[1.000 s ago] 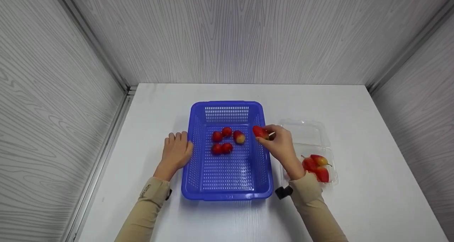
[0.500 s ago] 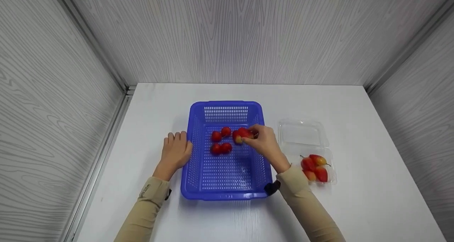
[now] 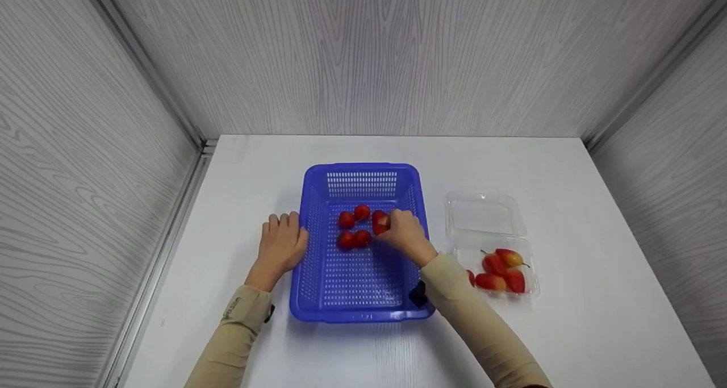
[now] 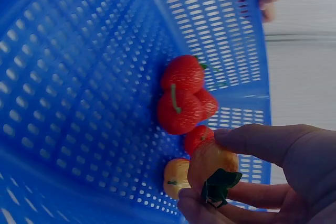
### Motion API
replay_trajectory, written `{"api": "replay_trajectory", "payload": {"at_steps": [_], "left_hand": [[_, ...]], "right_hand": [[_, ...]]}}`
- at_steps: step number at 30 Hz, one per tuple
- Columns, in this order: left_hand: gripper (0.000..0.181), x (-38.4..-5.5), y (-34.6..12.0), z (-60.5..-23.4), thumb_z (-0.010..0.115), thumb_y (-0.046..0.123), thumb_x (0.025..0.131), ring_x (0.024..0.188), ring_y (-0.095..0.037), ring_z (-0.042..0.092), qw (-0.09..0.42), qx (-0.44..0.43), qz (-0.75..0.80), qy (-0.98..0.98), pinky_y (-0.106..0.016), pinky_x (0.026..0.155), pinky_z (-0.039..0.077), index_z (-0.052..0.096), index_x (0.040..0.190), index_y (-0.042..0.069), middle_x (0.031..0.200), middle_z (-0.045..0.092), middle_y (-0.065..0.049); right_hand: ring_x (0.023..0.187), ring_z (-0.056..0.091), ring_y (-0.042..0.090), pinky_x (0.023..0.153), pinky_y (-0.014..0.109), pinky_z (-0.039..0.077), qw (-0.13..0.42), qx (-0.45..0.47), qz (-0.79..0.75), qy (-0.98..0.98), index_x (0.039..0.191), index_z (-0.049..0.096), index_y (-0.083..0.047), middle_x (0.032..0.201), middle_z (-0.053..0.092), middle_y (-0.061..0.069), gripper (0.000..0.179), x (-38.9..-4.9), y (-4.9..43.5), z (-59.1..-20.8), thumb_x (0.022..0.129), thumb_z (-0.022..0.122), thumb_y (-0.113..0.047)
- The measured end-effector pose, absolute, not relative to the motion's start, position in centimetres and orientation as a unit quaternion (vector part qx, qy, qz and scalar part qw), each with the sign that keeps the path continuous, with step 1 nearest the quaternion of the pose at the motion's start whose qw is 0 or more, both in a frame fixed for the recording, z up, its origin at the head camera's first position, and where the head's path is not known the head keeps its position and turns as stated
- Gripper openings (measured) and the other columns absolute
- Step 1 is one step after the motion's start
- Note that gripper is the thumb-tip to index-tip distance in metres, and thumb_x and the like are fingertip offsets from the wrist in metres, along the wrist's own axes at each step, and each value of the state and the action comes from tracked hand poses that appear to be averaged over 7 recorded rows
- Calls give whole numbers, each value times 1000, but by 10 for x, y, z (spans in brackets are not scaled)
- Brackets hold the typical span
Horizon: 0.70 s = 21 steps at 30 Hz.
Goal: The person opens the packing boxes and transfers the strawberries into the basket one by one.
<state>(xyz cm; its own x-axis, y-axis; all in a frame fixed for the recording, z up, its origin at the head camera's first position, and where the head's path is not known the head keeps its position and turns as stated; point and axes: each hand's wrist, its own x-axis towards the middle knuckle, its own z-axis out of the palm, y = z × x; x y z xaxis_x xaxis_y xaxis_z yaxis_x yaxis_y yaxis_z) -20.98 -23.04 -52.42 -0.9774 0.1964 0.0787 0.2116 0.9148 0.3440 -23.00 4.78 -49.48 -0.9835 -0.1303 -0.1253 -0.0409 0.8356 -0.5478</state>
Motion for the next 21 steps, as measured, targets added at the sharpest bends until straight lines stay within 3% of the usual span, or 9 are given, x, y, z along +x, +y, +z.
{"api": "replay_trajectory", "payload": {"at_steps": [3, 7, 17, 21], "left_hand": [[29, -209, -230, -524, 37, 22, 98, 90, -39, 42, 21, -108, -178, -978, -51, 80, 33, 49, 105, -4, 94, 51, -21], [28, -209, -230, -524, 38, 21, 98, 89, -39, 43, 28, -112, -177, -977, -50, 80, 34, 50, 105, -4, 94, 52, -21], [29, -209, -230, -525, 39, 22, 98, 91, -39, 43, 23, -106, -175, -979, -51, 80, 33, 49, 107, -4, 95, 51, -21], [32, -210, -232, -523, 38, 23, 99, 92, -40, 43, 16, -111, -171, -979, -51, 81, 34, 49, 110, -5, 97, 51, -22]], "right_hand": [[61, 44, 20, 55, 35, 37, 85, -49, -268, 958, 64, 48, -12, 63, 42, 0, 34, -230, 46, -503, 73, 81, -14], [63, 44, 22, 58, 37, 37, 75, -68, -257, 961, 61, 39, -14, 63, 39, 1, 42, -229, 45, -512, 70, 80, -10], [66, 54, 28, 64, 47, 48, 59, -84, -247, 964, 65, 45, -11, 70, 54, 9, 37, -230, 43, -522, 69, 83, -12], [69, 59, 32, 68, 51, 50, 48, -86, -248, 964, 72, 58, -3, 74, 61, 15, 29, -230, 41, -522, 69, 85, -13]]}}
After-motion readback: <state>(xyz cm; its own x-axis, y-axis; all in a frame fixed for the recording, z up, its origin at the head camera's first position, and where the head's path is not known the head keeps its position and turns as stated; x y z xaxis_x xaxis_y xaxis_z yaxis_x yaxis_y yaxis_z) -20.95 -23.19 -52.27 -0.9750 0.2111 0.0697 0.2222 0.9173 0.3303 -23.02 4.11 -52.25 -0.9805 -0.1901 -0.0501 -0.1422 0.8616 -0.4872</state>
